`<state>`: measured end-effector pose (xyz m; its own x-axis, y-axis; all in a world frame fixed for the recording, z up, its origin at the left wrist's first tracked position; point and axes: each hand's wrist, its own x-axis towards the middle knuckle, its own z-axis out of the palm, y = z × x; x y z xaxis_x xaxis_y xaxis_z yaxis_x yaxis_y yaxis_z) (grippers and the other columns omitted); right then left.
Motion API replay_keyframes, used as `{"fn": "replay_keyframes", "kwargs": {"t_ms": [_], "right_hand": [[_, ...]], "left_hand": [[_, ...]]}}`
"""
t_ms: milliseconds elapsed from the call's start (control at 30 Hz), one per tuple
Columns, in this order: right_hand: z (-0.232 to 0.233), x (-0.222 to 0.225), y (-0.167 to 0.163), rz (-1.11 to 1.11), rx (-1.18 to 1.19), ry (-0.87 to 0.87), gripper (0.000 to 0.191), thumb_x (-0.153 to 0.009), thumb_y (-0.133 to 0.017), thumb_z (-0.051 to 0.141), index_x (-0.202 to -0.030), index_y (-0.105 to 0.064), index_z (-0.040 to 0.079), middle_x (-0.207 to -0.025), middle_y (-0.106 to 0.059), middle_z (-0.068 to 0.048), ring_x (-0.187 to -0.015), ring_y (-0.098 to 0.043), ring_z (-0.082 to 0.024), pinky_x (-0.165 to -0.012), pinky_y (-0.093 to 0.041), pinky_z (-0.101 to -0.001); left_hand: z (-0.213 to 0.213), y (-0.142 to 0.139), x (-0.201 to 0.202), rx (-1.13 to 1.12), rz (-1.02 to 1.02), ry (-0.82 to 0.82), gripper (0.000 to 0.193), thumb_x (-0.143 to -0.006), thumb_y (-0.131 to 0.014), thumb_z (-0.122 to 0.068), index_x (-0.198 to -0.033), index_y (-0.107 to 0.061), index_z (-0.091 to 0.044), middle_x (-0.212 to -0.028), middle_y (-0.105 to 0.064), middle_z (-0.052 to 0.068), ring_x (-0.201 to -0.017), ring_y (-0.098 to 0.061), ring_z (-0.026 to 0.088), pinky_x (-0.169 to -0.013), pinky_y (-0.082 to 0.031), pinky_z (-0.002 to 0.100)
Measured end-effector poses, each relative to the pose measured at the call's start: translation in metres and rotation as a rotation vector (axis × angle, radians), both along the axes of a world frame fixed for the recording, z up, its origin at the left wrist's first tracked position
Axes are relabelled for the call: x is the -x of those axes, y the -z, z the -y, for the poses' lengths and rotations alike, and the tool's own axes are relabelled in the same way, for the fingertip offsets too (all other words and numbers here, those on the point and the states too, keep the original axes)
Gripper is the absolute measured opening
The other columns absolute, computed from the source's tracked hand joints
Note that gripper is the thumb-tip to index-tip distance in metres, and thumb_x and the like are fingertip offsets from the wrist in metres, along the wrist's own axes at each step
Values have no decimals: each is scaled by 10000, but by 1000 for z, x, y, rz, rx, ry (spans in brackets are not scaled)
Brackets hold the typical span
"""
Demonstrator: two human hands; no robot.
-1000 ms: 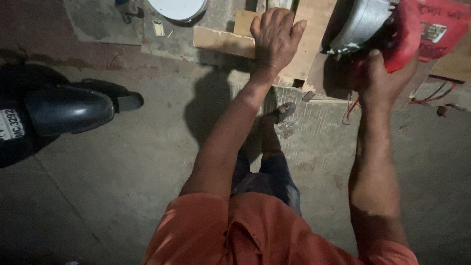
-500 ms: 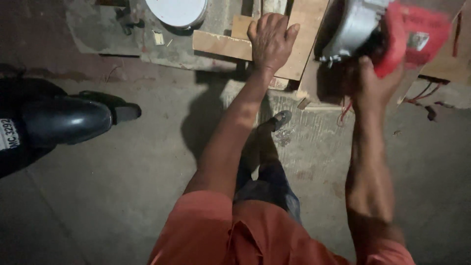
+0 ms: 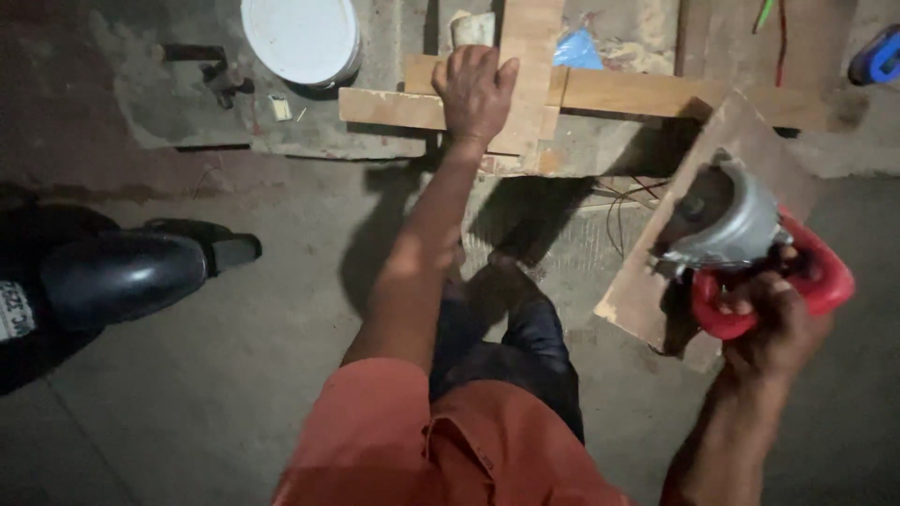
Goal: The person cuts a long wooden strip on a workbench using a handheld circular saw, holding the wood steady with one hand while guiding the saw with the other. They reposition the strip, measure and mark it with a ruler and pencil, and make additional cuts, arranging cut pieces on the bench.
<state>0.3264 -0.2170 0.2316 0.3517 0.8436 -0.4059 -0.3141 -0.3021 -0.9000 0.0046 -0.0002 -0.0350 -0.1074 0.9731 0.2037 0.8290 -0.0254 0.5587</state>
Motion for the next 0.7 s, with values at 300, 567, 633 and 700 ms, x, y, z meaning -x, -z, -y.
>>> {"fn": "replay_keyframes", "kwargs": {"t_ms": [300,567,633,700], "right_hand": [[29,-156,17,-375,-87,217,148,-1062,-570,150,-1186,-543,73,-821,-527,22,-671,-506,-112,-680,-455,-287],[-76,-316,61,-414,-207,93,182,-1055,-579,210,-1151,-548,60,-877,-520,-5,-742,-492,-142,-731,-425,-320],[-103,-350,85,-426,-155,153,204,-1049,-575,220,-1169,-547,58,-915,-522,-17,-783,-493,-158,-761,-424,-339],[-111,-381,105,-441,-115,214,227,-1044,-570,230,-1186,-546,56,-952,-524,-28,-823,-494,-174,-791,-423,-357]], "left_hand": [[-1,21,10,-79,-102,92,294,-977,-695,-376,-1074,-696,-99,-1163,-655,77,-1225,-518,322,-1083,-298,578],[0,12,11,69,-58,95,283,-994,-663,-347,-1074,-688,-76,-1151,-651,89,-1240,-527,321,-1107,-260,550],[1,10,12,50,-78,112,297,-1015,-663,-349,-1079,-681,-59,-1159,-637,117,-1252,-515,338,-1096,-251,543],[3,8,14,43,-80,124,309,-1015,-650,-336,-1111,-685,-45,-1169,-637,124,-1261,-505,354,-1088,-248,543]]}}
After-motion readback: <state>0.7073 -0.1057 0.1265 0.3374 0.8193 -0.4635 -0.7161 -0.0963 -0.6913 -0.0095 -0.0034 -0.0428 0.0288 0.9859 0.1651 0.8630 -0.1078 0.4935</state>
